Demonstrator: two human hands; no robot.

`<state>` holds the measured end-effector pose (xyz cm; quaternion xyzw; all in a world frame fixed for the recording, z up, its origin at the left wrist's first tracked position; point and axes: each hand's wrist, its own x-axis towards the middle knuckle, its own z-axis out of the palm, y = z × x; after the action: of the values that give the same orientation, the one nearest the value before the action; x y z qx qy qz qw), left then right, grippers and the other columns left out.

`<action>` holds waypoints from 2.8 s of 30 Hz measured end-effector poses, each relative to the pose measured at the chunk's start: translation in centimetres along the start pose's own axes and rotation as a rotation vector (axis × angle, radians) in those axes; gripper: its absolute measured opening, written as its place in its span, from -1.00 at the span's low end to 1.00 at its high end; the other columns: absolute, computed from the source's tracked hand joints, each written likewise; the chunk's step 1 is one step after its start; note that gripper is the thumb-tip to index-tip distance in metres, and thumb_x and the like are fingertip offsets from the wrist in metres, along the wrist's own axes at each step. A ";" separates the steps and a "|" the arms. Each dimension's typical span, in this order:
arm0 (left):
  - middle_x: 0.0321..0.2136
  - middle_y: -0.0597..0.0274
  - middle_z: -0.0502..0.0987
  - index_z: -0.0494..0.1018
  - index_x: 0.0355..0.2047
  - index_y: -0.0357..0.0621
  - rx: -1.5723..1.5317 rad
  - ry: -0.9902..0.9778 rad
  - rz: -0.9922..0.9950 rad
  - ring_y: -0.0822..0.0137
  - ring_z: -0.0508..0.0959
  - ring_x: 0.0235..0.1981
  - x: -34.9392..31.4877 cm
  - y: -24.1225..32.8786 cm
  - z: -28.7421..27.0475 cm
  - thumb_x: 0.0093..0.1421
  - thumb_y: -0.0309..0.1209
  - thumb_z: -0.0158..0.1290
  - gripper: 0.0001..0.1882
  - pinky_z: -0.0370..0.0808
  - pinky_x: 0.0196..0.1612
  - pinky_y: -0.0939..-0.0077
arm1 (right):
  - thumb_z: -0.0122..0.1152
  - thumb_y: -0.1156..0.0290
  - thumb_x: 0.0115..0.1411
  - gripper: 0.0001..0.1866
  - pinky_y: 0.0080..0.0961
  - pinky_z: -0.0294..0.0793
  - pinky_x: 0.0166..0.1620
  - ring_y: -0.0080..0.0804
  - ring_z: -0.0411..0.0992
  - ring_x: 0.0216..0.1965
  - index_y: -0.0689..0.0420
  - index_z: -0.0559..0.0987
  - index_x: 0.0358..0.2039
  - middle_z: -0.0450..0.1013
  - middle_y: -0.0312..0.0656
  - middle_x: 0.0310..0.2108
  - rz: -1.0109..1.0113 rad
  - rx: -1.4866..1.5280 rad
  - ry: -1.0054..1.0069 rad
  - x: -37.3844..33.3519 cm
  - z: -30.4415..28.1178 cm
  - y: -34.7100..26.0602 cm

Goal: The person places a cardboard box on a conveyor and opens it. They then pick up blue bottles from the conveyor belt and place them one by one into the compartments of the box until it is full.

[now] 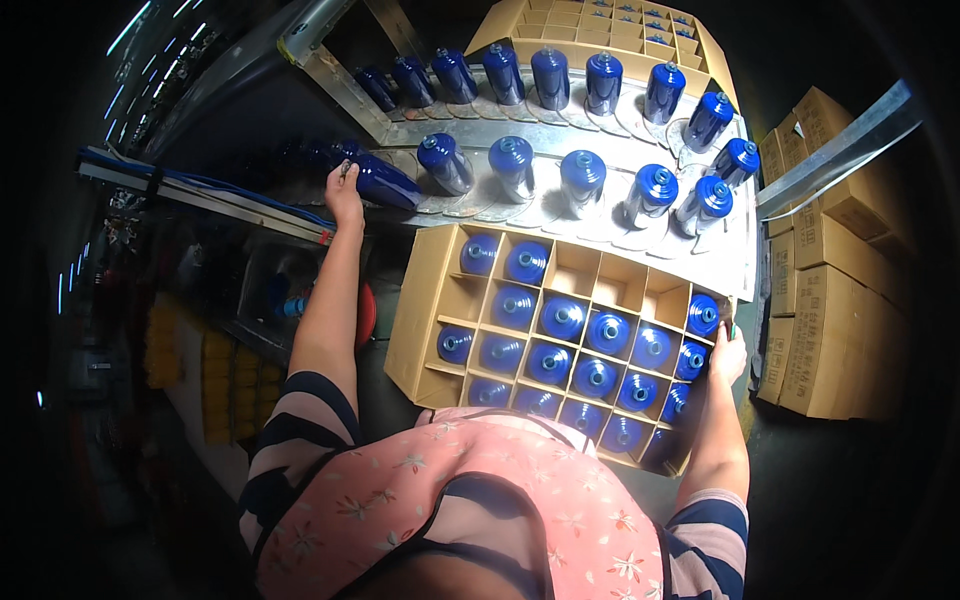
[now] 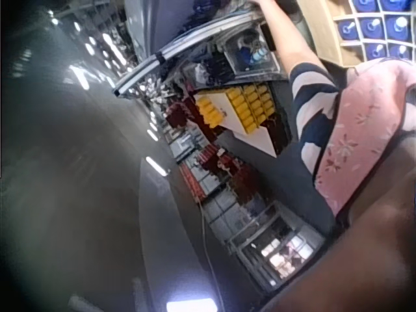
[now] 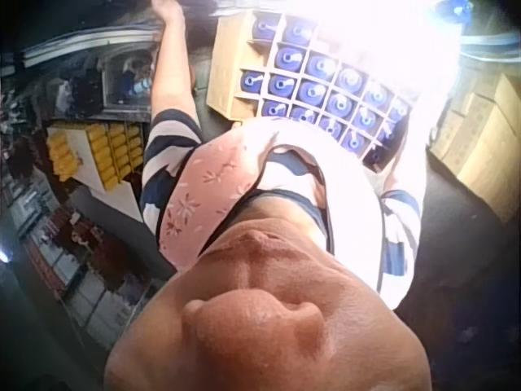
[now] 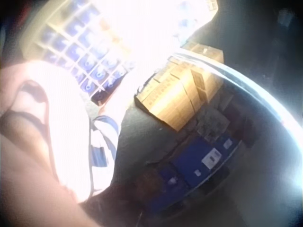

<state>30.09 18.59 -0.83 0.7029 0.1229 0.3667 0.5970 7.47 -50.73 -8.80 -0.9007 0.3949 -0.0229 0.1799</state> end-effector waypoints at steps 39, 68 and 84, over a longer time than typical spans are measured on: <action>0.21 -0.12 0.29 0.07 0.31 -0.12 0.585 -0.770 -0.421 -0.04 0.31 0.22 -28.5 1.3 -7.6 0.20 0.03 0.07 -0.19 0.24 0.23 0.24 | 0.10 0.03 0.23 -0.61 -0.14 0.45 -0.06 0.03 0.51 -0.12 -0.07 0.58 -0.02 0.56 0.00 -0.20 -0.070 0.136 0.002 -1.8 -2.5 0.1; 0.23 -0.13 0.26 0.08 0.31 -0.22 0.557 -0.708 -0.301 -0.05 0.29 0.23 -32.8 4.8 -10.4 -0.01 -0.14 0.32 -0.03 0.20 0.26 0.19 | 0.13 0.01 0.22 -0.60 -0.12 0.45 -0.07 0.03 0.50 -0.12 -0.03 0.58 -0.05 0.56 0.03 -0.18 0.018 0.080 0.035 0.0 -0.2 1.7; 0.32 -0.01 0.13 0.57 -0.02 0.27 0.597 -0.692 0.090 -0.10 0.22 0.24 -33.8 3.1 -10.7 -0.03 -0.24 0.31 -0.51 0.17 0.28 0.12 | 0.13 0.00 0.22 -0.57 -0.13 0.44 -0.06 0.04 0.50 -0.11 -0.01 0.57 -0.02 0.55 0.03 -0.17 -0.104 0.137 0.033 -0.5 -0.8 2.6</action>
<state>-1.45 5.17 -10.23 0.9299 -0.0141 0.0843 0.3578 5.13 -52.26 -8.93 -0.9050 0.3482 -0.0740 0.2329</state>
